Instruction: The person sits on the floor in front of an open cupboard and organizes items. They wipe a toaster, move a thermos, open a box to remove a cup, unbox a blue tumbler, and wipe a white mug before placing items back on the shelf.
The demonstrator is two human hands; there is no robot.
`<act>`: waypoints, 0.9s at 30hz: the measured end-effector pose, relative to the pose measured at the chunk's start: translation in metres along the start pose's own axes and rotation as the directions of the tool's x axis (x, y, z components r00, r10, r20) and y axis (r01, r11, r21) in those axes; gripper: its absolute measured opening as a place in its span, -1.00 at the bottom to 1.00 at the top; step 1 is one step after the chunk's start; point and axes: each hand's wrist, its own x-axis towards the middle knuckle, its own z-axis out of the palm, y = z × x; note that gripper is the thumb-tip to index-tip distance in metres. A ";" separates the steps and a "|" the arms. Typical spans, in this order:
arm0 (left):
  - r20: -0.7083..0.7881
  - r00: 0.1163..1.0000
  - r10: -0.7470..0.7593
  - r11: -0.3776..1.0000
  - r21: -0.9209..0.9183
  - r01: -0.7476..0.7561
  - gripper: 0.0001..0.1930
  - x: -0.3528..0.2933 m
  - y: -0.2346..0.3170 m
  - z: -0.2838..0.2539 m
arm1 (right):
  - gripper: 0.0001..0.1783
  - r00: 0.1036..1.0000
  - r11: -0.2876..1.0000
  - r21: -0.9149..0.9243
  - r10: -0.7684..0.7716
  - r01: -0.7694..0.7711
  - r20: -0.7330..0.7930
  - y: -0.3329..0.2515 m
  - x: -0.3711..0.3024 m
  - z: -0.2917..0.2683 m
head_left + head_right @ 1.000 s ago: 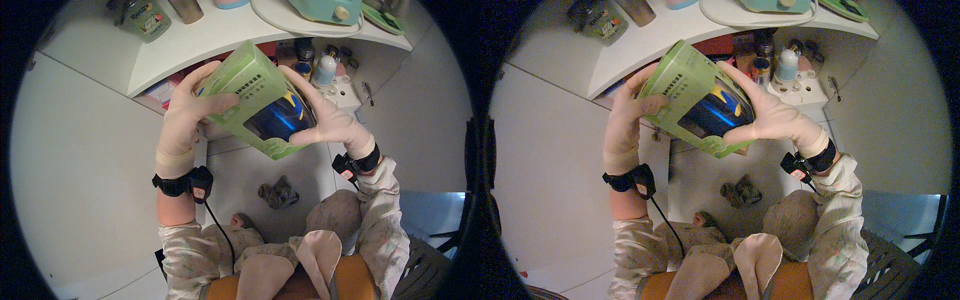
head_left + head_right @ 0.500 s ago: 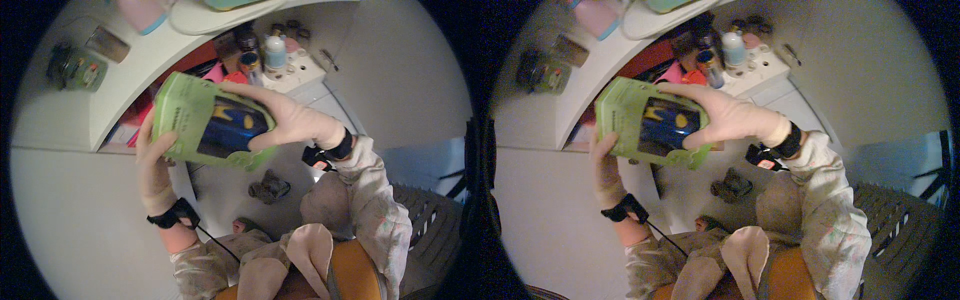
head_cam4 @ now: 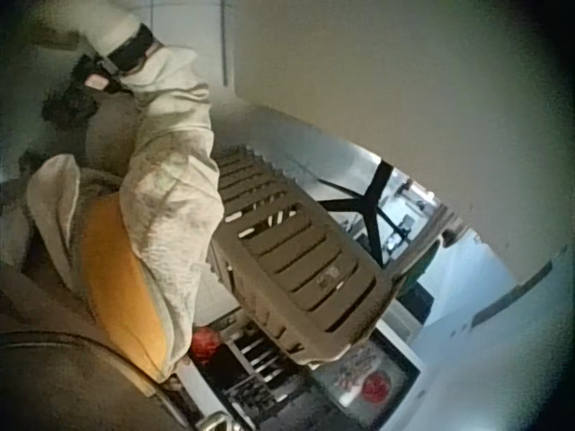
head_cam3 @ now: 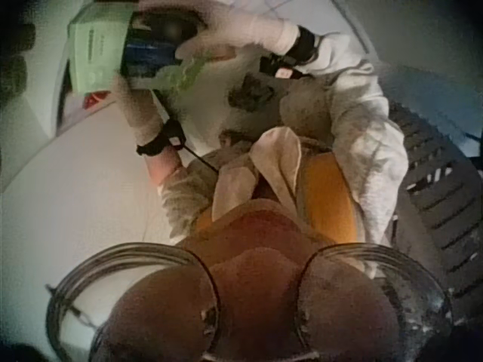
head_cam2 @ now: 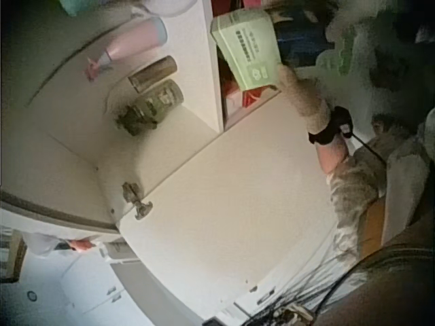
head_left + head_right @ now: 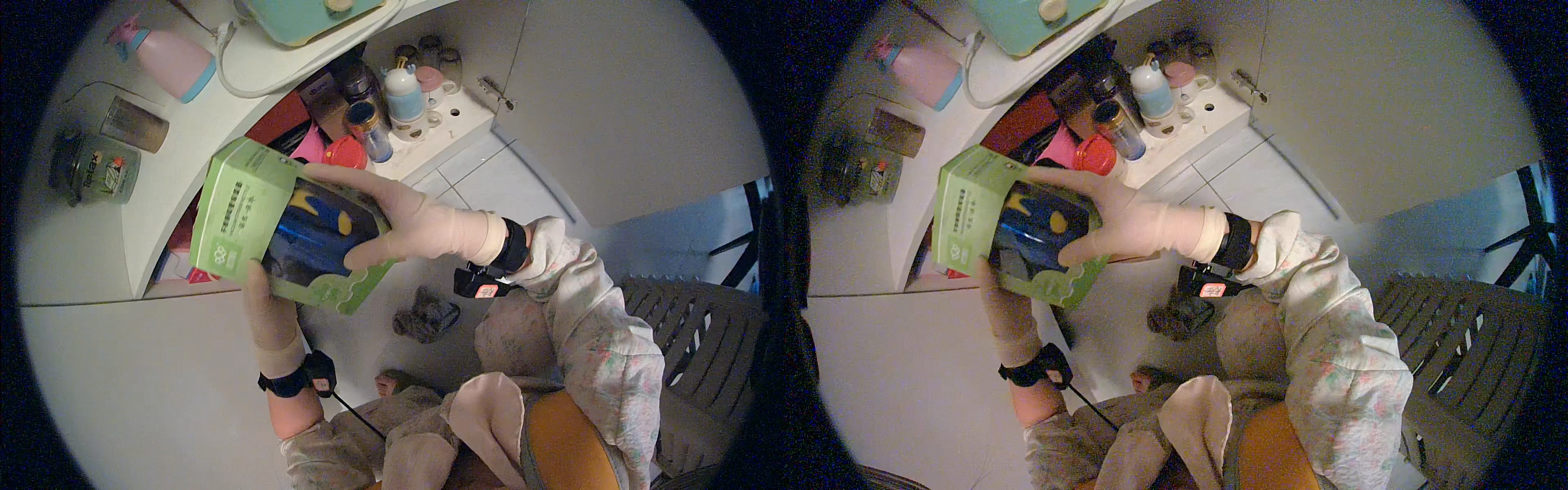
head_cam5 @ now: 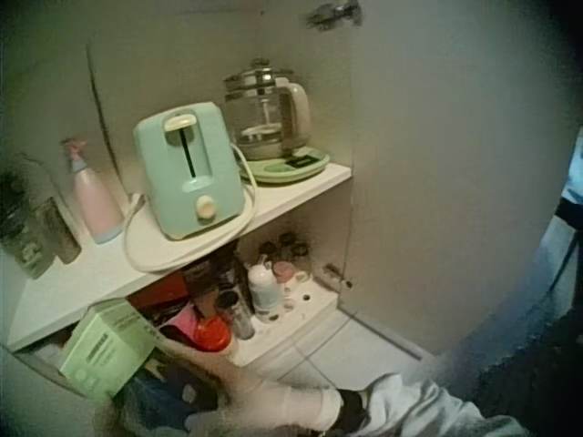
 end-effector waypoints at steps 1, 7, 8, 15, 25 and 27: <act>-0.025 1.000 0.004 1.000 -0.023 -0.005 -0.31 0.000 0.001 0.003 | 0.07 0.999 0.994 -0.105 -0.040 0.041 0.009 -0.001 0.000 0.000; -0.030 0.998 0.057 0.980 -0.189 -0.062 -0.26 -0.008 0.012 0.030 | -0.06 0.985 0.772 -0.618 -0.171 0.148 0.023 -0.014 -0.004 0.009; -0.096 0.995 0.033 0.990 -0.131 -0.045 -0.27 -0.009 0.013 0.033 | -0.08 0.983 0.751 -0.643 -0.184 0.147 0.011 -0.015 -0.005 0.013; -0.171 0.984 0.042 0.986 -0.149 -0.068 -0.36 -0.016 0.008 0.043 | -0.17 0.983 0.743 -0.663 -0.173 0.091 -0.059 -0.017 -0.007 0.022; -0.107 0.994 -0.007 0.979 -0.203 -0.015 -0.48 -0.021 0.012 0.038 | -0.11 0.993 0.625 -0.778 -0.038 -0.063 -0.111 -0.015 -0.008 0.032; -0.114 0.993 0.001 0.983 -0.181 -0.022 -0.49 -0.021 0.011 0.037 | -0.14 0.992 0.649 -0.756 -0.017 -0.082 -0.122 -0.014 -0.009 0.031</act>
